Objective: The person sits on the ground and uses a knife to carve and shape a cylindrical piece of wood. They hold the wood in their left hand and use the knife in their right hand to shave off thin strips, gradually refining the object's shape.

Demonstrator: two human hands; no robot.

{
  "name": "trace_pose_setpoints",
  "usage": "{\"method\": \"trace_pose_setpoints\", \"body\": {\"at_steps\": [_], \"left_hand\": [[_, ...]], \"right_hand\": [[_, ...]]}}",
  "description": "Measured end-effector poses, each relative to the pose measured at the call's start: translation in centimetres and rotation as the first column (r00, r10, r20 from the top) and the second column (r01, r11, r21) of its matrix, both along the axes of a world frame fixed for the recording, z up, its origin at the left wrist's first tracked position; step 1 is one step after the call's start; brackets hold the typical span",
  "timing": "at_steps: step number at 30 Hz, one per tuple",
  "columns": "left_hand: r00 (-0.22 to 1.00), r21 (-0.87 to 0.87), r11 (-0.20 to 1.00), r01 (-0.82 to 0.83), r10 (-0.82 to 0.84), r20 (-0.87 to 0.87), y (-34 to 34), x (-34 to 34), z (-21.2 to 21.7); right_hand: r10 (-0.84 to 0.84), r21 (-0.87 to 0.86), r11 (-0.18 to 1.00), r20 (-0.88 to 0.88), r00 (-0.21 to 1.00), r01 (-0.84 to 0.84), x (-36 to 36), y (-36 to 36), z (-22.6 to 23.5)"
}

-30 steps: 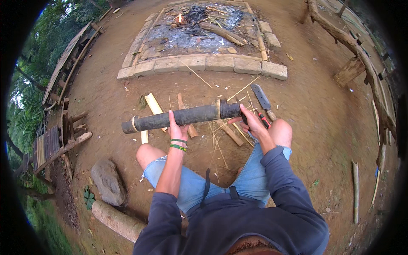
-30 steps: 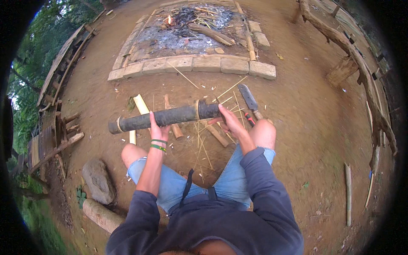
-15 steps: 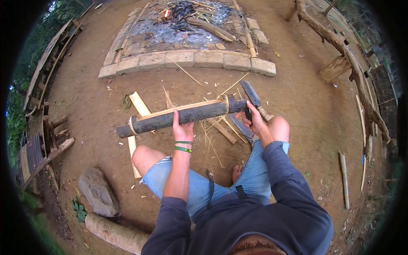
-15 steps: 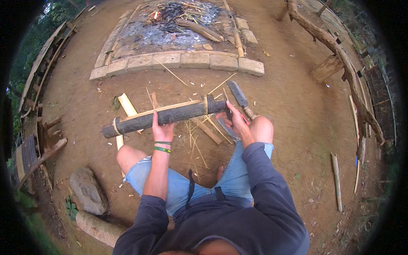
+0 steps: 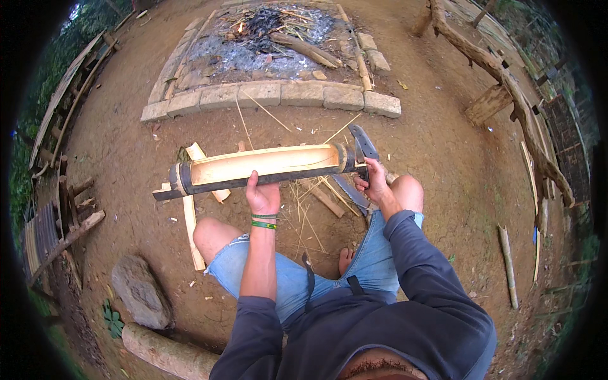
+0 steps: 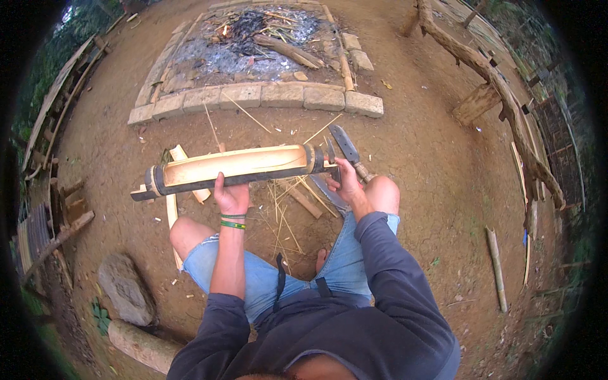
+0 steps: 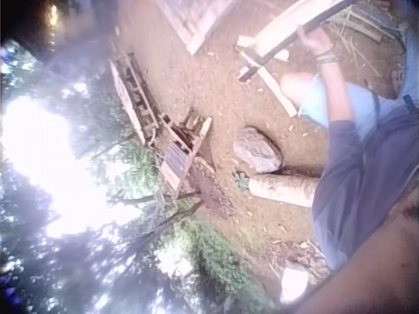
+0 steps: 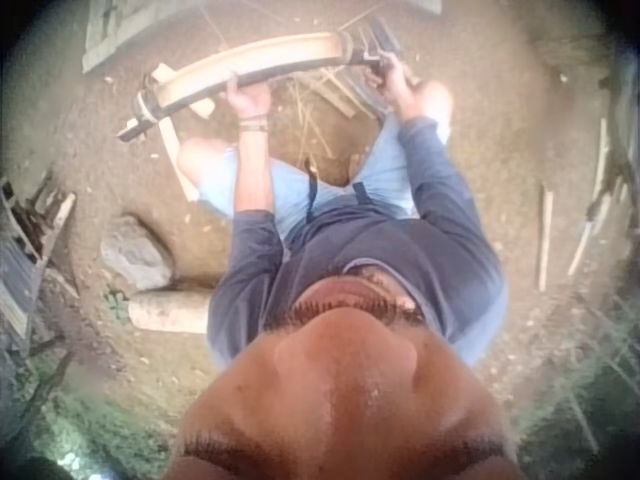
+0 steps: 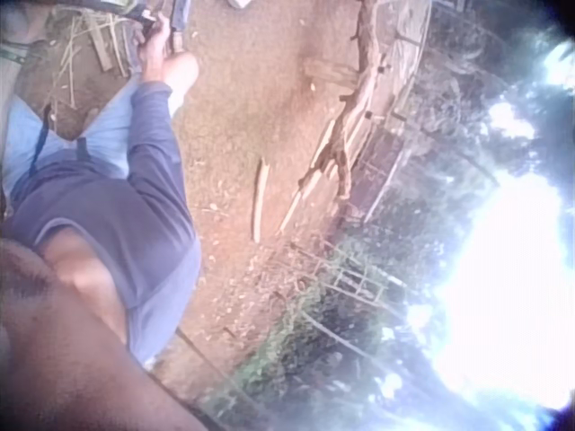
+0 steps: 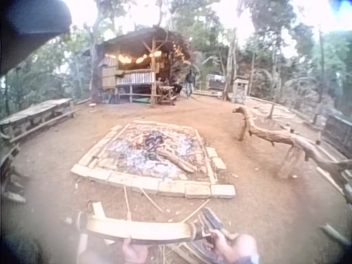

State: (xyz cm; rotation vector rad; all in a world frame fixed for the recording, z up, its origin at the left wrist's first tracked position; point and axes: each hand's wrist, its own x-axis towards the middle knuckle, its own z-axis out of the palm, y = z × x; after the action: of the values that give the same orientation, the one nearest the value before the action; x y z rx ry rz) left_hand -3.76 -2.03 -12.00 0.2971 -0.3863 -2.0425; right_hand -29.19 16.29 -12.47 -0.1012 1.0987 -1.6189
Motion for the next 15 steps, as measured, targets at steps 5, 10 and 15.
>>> {"method": "trace_pose_setpoints", "body": {"at_steps": [5,10,15], "left_hand": [[0.999,-0.113,0.993,0.037,-0.038,-0.012,0.2,-0.4,0.8],[1.0,0.006,1.0,0.013,-0.013,0.003,-0.1,-0.1,0.6],[0.999,0.088,0.995,-0.038,0.041,-0.025,-0.7,0.3,1.3]], "right_hand": [[-0.033,0.039,0.999,-0.03,0.999,0.035,-0.8,0.3,-1.6],[-0.024,-0.009,1.0,-0.077,0.997,0.024,-0.2,0.3,-0.9],[0.014,-0.052,0.998,-0.134,0.991,-0.022,0.6,-0.2,0.0]]}}
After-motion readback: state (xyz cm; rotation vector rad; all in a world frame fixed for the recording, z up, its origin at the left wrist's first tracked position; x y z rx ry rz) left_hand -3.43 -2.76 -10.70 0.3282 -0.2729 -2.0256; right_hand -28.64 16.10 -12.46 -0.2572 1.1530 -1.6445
